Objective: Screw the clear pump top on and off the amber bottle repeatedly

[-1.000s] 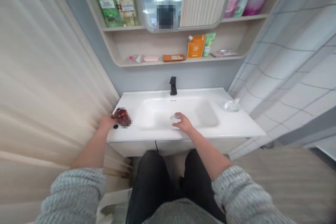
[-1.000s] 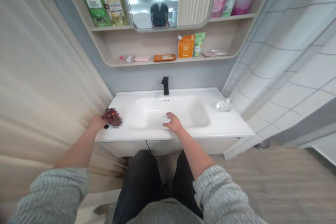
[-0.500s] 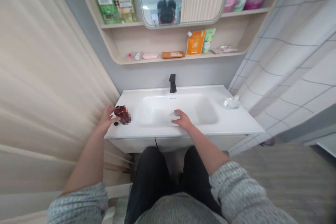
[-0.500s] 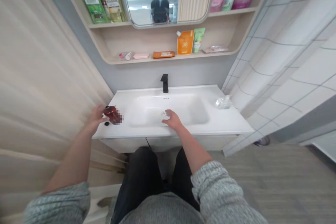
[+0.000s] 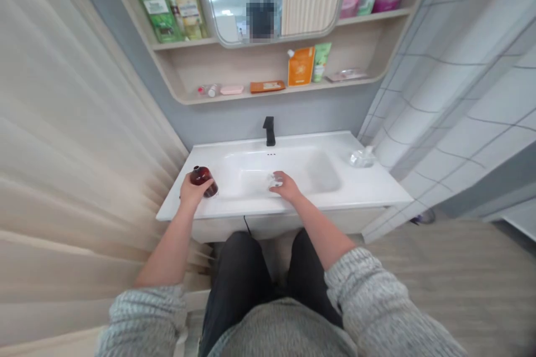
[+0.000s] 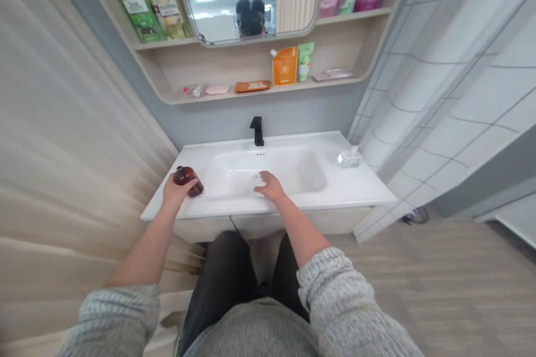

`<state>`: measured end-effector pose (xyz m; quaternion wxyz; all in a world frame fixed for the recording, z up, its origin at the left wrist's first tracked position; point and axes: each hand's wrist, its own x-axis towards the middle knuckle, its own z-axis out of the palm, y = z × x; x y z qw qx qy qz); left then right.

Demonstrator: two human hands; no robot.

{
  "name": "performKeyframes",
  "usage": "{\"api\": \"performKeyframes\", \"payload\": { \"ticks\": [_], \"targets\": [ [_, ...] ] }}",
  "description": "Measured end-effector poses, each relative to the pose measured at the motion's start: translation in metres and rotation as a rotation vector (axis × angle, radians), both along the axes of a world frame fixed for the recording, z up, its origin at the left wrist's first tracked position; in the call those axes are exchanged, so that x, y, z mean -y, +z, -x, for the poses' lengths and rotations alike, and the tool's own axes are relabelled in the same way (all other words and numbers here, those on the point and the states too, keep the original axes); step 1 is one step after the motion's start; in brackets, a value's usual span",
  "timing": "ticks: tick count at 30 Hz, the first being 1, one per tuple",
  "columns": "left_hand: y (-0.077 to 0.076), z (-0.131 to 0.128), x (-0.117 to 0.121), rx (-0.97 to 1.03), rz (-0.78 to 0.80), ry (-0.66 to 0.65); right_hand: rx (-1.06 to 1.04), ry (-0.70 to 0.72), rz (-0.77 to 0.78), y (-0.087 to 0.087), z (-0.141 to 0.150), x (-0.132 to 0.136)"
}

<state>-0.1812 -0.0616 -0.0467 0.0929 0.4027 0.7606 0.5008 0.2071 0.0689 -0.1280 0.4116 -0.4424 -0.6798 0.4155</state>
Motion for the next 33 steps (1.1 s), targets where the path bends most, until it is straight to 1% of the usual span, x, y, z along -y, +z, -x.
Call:
{"api": "performKeyframes", "payload": {
  "ticks": [2, 5, 7, 10, 12, 16, 19, 21, 26, 33],
  "targets": [
    [0.005, -0.022, -0.005, -0.034, -0.016, -0.095, -0.023, 0.006, 0.011, -0.001, 0.001, 0.0],
    [0.015, -0.06, -0.015, -0.079, -0.03, -0.31, -0.04, 0.012, 0.031, -0.002, 0.002, 0.0],
    [0.02, -0.085, -0.024, -0.117, -0.021, -0.418, -0.049, 0.014, 0.031, -0.001, 0.002, 0.001],
    [0.023, -0.114, -0.038, -0.184, 0.026, -0.489, -0.063, 0.024, 0.037, 0.003, 0.002, 0.004],
    [0.023, -0.126, -0.047, -0.252, 0.062, -0.527, -0.064, 0.037, 0.038, 0.006, 0.002, 0.006],
    [0.026, -0.137, -0.058, -0.51, 0.13, -0.595, -0.058, 0.046, 0.037, 0.011, 0.002, 0.009],
    [0.031, -0.143, -0.058, -0.703, 0.215, -0.609, -0.072, 0.061, 0.044, 0.012, 0.002, 0.009],
    [0.035, -0.146, -0.057, -0.788, 0.259, -0.609, -0.088, 0.083, 0.041, 0.012, 0.002, 0.009],
    [0.037, -0.151, -0.055, -0.893, 0.301, -0.581, -0.079, 0.085, 0.047, 0.014, 0.003, 0.01],
    [0.034, -0.151, -0.057, -0.966, 0.222, -0.611, -0.048, 0.093, 0.043, 0.021, 0.002, 0.015]
  ]
}}
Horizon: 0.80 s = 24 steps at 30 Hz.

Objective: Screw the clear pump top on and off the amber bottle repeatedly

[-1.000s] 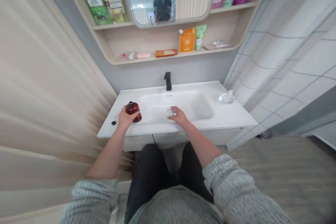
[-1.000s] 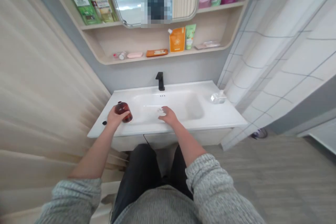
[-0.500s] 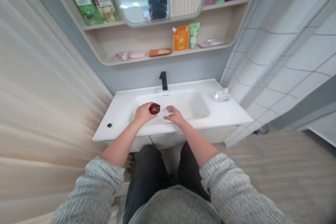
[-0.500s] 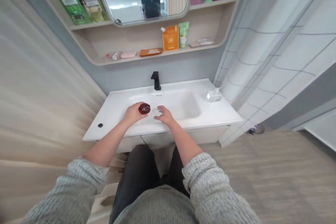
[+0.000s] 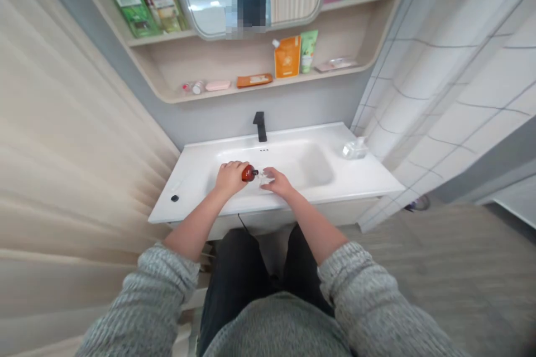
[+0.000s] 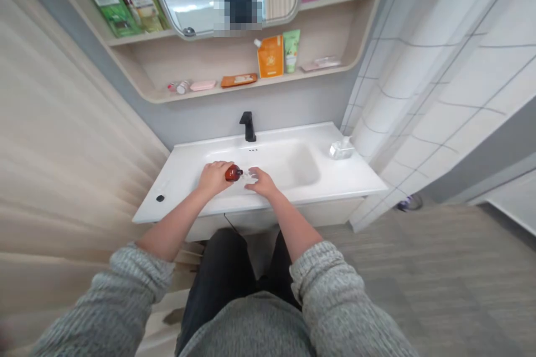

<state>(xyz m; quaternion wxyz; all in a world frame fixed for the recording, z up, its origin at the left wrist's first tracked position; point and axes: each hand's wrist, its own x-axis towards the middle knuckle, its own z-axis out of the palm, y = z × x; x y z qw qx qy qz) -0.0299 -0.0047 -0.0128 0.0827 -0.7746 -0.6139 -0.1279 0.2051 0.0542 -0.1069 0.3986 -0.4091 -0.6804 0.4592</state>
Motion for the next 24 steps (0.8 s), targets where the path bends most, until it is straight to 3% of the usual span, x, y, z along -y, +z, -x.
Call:
{"api": "performKeyframes", "payload": {
  "ticks": [24],
  "targets": [
    [0.017, -0.002, 0.001, -0.078, -0.002, -0.038, 0.001, -0.013, -0.01, -0.001, 0.002, -0.001]
  ]
}}
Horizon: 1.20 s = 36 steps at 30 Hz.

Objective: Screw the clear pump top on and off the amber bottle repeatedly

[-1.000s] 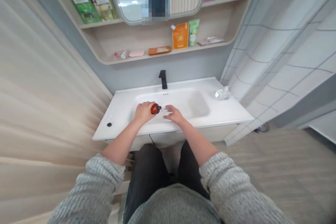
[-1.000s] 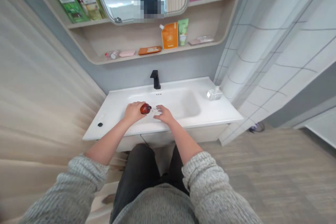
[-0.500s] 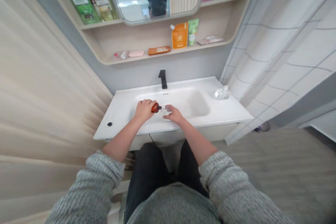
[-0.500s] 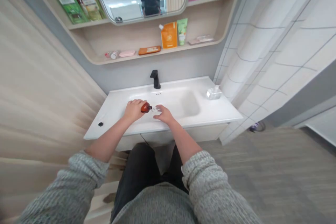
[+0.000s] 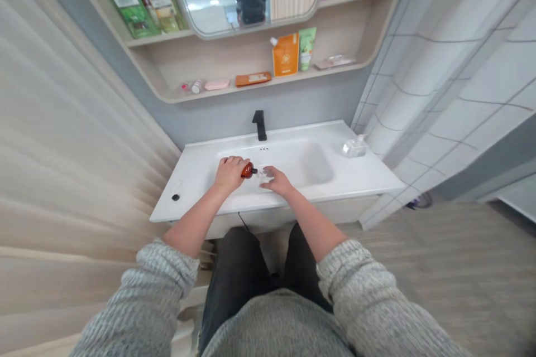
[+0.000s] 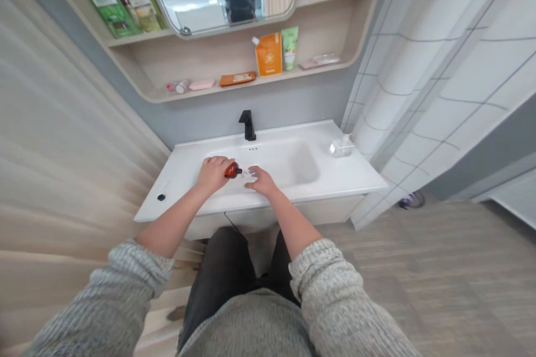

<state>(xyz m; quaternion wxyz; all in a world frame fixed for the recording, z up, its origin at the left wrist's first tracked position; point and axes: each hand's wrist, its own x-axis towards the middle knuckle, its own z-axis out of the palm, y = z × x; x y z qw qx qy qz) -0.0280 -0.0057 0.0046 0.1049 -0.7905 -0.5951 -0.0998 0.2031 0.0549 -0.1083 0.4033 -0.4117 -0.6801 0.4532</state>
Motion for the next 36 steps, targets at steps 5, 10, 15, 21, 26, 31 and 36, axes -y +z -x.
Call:
{"api": "performKeyframes", "payload": {
  "ticks": [5, 10, 15, 21, 26, 31, 36],
  "targets": [
    [0.0023, -0.0007, 0.0001, -0.021, 0.002, 0.002, 0.012, 0.0, 0.0, -0.0013, -0.0006, -0.0001],
    [0.0023, 0.0003, -0.0001, -0.025, -0.018, -0.021, 0.006, 0.004, -0.01, -0.0013, -0.001, -0.0002],
    [0.0038, -0.0005, -0.0002, -0.009, -0.016, -0.027, 0.008, 0.0, -0.004, -0.0017, -0.0009, -0.0003],
    [0.004, -0.0002, -0.0004, -0.011, -0.004, -0.015, 0.009, -0.003, -0.019, -0.0016, -0.0013, -0.0001],
    [0.0019, 0.0017, -0.0011, 0.0, -0.021, -0.039, 0.006, -0.009, -0.019, -0.0012, -0.0013, 0.0009],
    [0.0035, 0.0012, -0.0015, 0.006, -0.012, -0.043, -0.013, 0.001, -0.001, -0.0005, -0.0004, 0.0016],
    [0.0056, 0.001, -0.0011, -0.014, -0.014, -0.04, 0.016, 0.003, 0.002, 0.0003, 0.0003, 0.0007]
  ]
}}
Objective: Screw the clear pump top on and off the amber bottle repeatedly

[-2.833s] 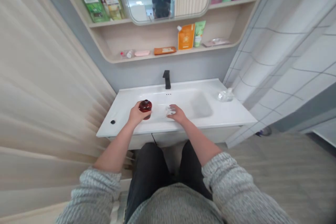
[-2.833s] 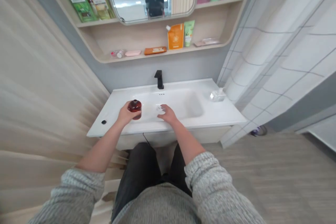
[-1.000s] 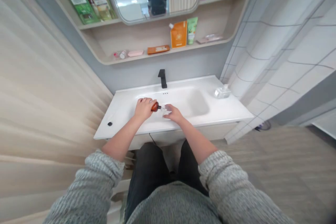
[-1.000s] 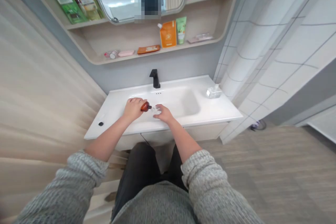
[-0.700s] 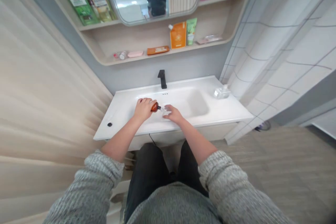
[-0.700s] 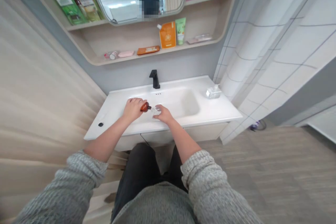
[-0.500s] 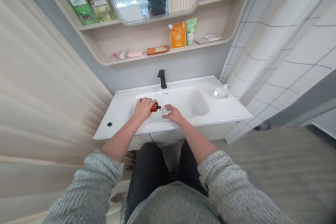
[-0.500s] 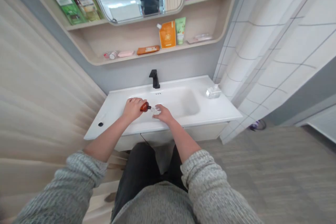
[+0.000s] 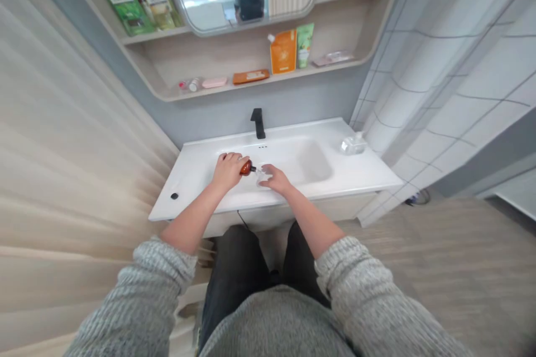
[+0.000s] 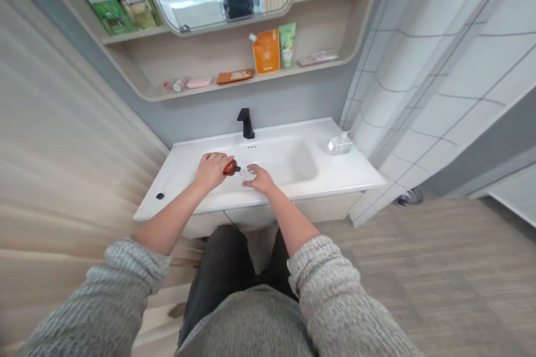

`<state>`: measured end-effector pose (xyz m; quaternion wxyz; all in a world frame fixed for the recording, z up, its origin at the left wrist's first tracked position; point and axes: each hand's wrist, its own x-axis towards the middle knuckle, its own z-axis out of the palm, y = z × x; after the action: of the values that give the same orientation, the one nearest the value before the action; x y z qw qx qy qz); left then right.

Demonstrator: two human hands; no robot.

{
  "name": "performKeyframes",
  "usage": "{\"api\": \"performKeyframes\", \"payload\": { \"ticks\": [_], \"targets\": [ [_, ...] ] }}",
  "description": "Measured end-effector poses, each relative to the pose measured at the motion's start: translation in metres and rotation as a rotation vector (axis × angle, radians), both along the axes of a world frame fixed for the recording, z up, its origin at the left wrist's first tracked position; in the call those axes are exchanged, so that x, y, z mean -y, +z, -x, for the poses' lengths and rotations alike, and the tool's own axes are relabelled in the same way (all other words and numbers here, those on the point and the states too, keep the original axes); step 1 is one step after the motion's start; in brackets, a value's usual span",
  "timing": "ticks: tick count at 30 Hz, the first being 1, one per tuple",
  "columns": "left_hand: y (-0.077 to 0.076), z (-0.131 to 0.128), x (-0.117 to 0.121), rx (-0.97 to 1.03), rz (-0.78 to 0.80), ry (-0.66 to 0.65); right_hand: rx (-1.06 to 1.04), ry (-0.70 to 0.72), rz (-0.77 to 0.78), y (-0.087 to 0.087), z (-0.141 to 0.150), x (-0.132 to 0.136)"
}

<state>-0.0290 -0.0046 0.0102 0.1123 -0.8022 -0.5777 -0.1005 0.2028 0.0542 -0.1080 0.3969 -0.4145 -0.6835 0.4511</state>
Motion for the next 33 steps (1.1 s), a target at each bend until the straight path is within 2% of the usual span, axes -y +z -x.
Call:
{"api": "performKeyframes", "payload": {
  "ticks": [11, 33],
  "targets": [
    [-0.0025, 0.0035, -0.0035, -0.072, -0.062, -0.025, 0.031, -0.023, -0.061, -0.0028, -0.0007, -0.0025],
    [0.0029, 0.0039, -0.0022, -0.098, -0.093, -0.041, 0.017, -0.02, -0.023, -0.0014, -0.0009, -0.0009]
  ]
}}
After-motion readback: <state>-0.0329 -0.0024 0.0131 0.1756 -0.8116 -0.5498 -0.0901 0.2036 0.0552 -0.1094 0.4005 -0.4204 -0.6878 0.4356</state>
